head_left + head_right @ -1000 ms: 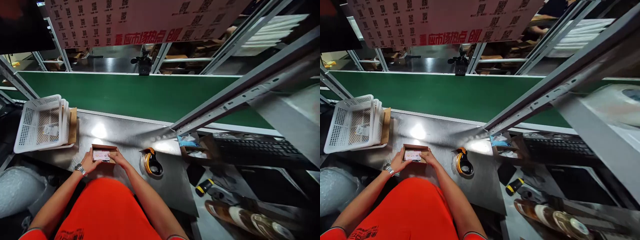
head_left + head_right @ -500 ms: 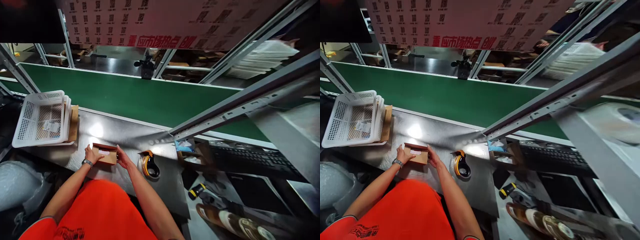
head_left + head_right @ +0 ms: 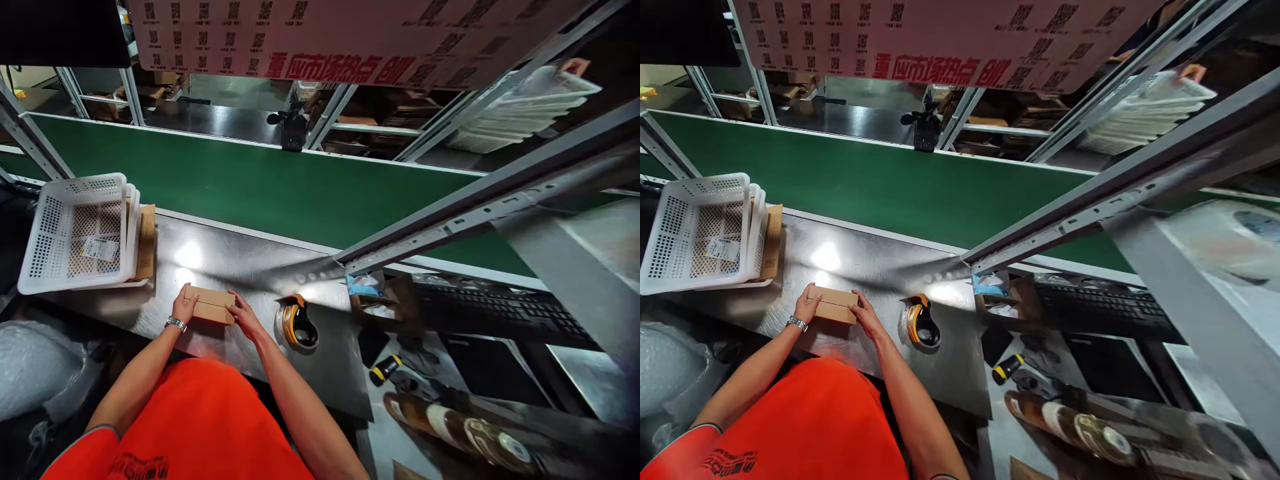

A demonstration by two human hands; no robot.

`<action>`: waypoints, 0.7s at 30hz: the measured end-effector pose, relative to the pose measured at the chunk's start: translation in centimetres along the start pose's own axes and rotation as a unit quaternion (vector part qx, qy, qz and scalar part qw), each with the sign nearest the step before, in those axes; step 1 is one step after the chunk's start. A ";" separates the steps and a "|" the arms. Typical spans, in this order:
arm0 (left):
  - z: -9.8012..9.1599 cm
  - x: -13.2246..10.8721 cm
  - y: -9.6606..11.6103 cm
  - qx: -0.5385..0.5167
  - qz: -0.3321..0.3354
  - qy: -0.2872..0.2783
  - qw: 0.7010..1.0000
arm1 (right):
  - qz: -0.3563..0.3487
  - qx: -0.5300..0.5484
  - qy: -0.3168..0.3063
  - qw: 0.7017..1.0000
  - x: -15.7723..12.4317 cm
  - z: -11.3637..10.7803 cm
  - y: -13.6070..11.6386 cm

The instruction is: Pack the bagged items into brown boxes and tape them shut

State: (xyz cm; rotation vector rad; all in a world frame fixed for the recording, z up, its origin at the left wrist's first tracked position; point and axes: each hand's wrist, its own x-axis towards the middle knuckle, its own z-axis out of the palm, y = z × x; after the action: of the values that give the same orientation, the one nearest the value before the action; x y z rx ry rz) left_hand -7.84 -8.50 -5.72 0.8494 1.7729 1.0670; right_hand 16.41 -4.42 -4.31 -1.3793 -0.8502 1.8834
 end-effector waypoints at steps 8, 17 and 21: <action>-0.5 0.1 0.4 0.075 0.011 -0.009 0.997 | -0.044 -0.059 0.005 0.997 0.6 0.3 1.1; -0.5 0.4 0.7 0.066 0.027 -0.064 0.995 | -0.140 -0.256 0.289 0.912 -3.4 -10.0 1.3; 1.4 -1.0 1.1 0.057 0.024 -0.121 0.991 | -0.113 -0.397 0.381 0.827 -5.0 -15.0 3.0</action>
State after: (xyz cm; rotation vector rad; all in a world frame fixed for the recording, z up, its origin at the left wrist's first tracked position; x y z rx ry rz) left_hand -6.04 -8.48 -4.79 1.0496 1.6271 0.8599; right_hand 31.67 -8.33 -7.53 -2.1635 -1.3238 0.6162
